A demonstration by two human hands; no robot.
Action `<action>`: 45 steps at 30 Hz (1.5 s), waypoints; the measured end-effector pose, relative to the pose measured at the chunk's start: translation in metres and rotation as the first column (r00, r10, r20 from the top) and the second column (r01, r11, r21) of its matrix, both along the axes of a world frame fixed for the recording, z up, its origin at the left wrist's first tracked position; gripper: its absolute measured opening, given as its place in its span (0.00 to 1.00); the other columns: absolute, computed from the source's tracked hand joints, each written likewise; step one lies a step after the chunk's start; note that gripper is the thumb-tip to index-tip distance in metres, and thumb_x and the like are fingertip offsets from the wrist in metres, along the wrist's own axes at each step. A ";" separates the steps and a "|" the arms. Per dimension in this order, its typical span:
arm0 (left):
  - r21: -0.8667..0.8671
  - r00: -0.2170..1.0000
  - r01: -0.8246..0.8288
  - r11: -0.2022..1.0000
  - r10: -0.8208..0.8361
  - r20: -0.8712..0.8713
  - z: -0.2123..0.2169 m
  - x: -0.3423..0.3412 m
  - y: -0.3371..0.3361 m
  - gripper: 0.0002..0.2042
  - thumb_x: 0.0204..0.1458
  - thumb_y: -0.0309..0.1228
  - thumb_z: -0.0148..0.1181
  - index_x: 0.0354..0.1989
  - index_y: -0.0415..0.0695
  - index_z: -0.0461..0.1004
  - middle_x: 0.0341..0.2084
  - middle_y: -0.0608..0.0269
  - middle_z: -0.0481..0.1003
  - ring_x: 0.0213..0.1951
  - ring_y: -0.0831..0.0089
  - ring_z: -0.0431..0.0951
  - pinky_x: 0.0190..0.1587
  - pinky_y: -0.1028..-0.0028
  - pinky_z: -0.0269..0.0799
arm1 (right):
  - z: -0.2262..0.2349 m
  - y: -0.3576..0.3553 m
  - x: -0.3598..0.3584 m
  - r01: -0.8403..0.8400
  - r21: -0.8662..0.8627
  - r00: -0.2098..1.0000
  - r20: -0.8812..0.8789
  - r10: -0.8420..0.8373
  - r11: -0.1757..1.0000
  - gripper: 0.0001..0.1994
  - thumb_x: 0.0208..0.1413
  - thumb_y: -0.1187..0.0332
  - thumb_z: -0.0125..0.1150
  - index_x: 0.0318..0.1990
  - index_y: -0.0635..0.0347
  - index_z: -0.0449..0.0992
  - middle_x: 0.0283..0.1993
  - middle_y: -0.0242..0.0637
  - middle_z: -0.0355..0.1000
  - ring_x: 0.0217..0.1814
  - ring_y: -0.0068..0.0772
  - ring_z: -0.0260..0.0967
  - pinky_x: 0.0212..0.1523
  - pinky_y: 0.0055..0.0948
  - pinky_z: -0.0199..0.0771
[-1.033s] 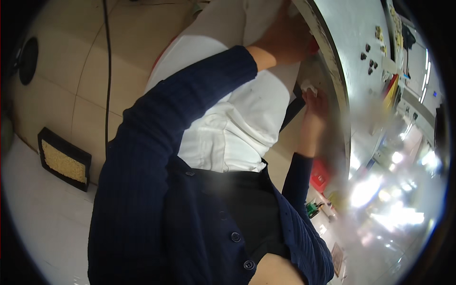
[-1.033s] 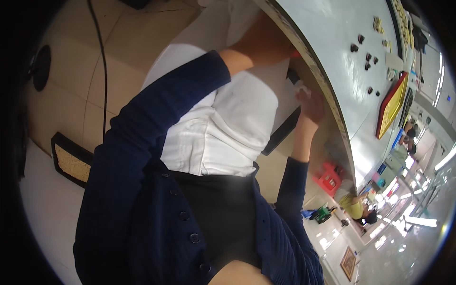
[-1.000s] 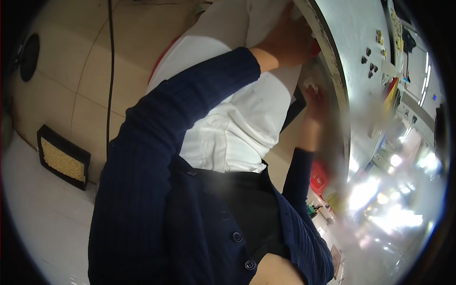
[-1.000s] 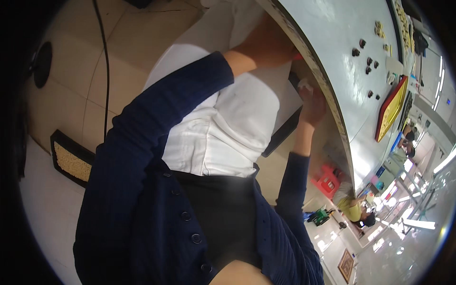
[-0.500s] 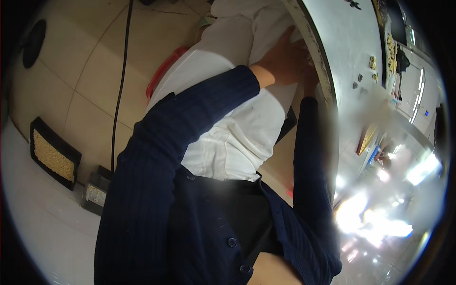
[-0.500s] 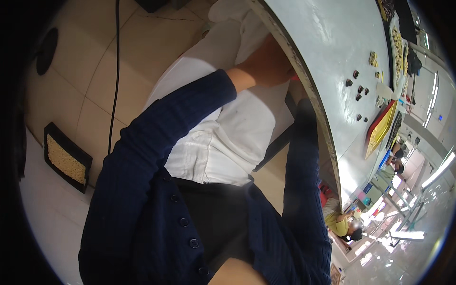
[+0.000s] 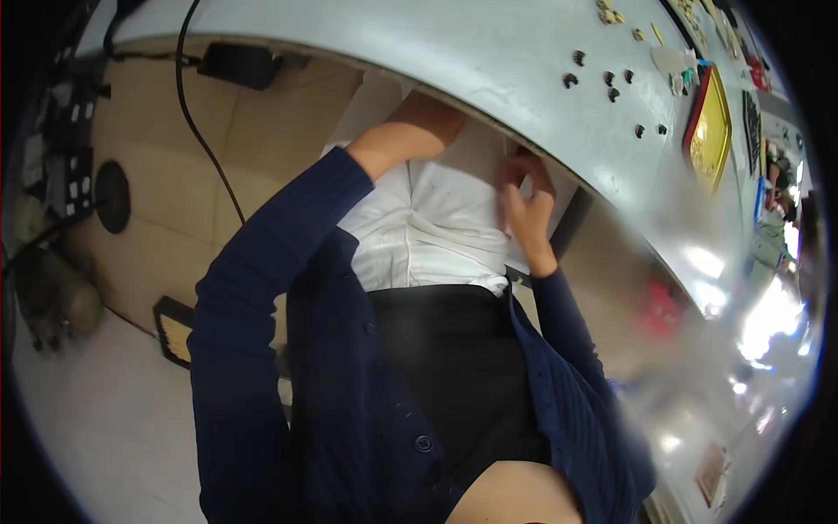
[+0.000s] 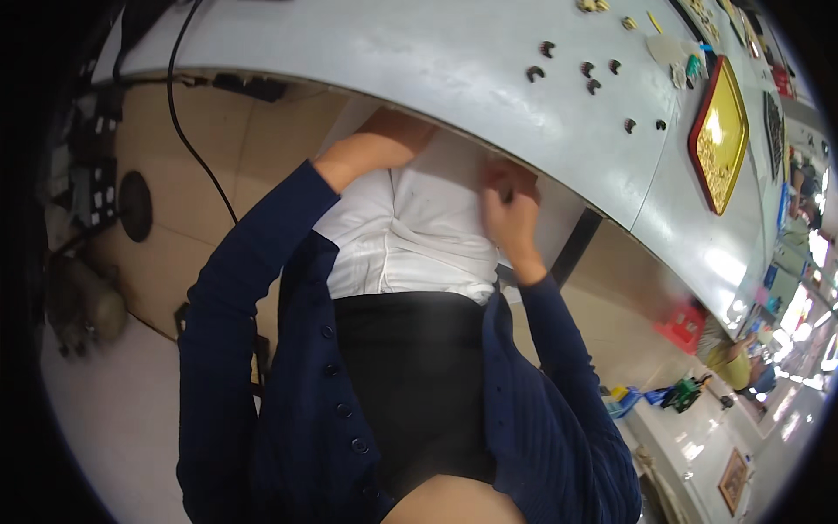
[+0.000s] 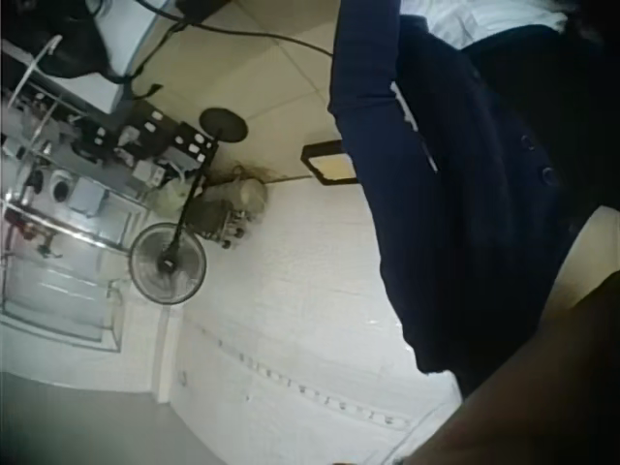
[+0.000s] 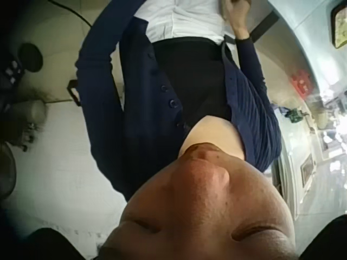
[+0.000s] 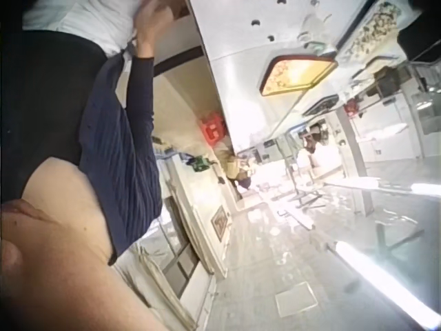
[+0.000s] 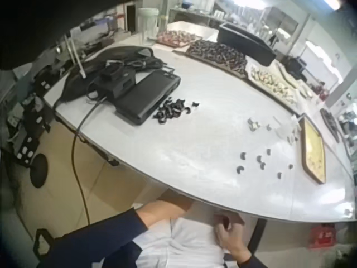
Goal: The person applies liquid glue to small curved pieces using a dropper bottle, attaches the pieces onto small square components by hand, and wipes their hands with a tissue before assembling more components.
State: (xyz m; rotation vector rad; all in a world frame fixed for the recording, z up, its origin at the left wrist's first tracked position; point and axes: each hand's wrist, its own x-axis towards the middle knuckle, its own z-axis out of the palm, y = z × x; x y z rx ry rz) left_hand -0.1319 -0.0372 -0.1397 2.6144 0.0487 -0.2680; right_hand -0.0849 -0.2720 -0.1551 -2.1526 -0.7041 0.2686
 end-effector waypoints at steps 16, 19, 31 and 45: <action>-0.646 0.860 0.169 0.744 -0.432 -0.272 0.053 -0.089 0.016 0.11 0.44 0.29 0.64 0.37 0.42 0.77 0.40 0.61 0.72 0.49 0.59 0.68 0.57 0.64 0.59 | 0.064 0.047 -0.020 -0.720 0.372 0.326 -0.564 0.759 0.585 0.09 0.57 0.69 0.60 0.41 0.63 0.79 0.39 0.41 0.72 0.44 0.42 0.71 0.46 0.34 0.70; -0.638 0.900 0.186 0.747 -0.391 -0.195 0.051 -0.089 0.012 0.08 0.45 0.29 0.63 0.34 0.43 0.76 0.37 0.61 0.71 0.47 0.61 0.68 0.56 0.64 0.58 | 0.063 0.048 -0.016 -0.736 0.400 0.289 -0.545 0.787 0.547 0.08 0.57 0.69 0.59 0.38 0.66 0.78 0.42 0.42 0.72 0.48 0.42 0.70 0.49 0.34 0.68; -0.464 0.943 0.223 0.857 -0.310 -0.118 0.038 -0.071 0.012 0.03 0.47 0.28 0.60 0.27 0.44 0.73 0.39 0.65 0.73 0.51 0.66 0.68 0.57 0.58 0.54 | 0.059 0.050 -0.019 -0.636 0.261 0.336 -0.754 0.564 0.727 0.06 0.52 0.72 0.63 0.35 0.64 0.77 0.36 0.37 0.72 0.38 0.31 0.71 0.41 0.30 0.71; -0.559 0.955 0.113 0.821 -0.245 -0.167 0.021 -0.081 0.007 0.05 0.39 0.24 0.66 0.26 0.45 0.77 0.36 0.72 0.75 0.55 0.67 0.67 0.63 0.61 0.48 | 0.055 0.050 -0.017 -0.794 0.342 0.281 -0.525 0.803 0.502 0.05 0.52 0.79 0.57 0.36 0.66 0.70 0.40 0.43 0.68 0.41 0.45 0.70 0.42 0.36 0.70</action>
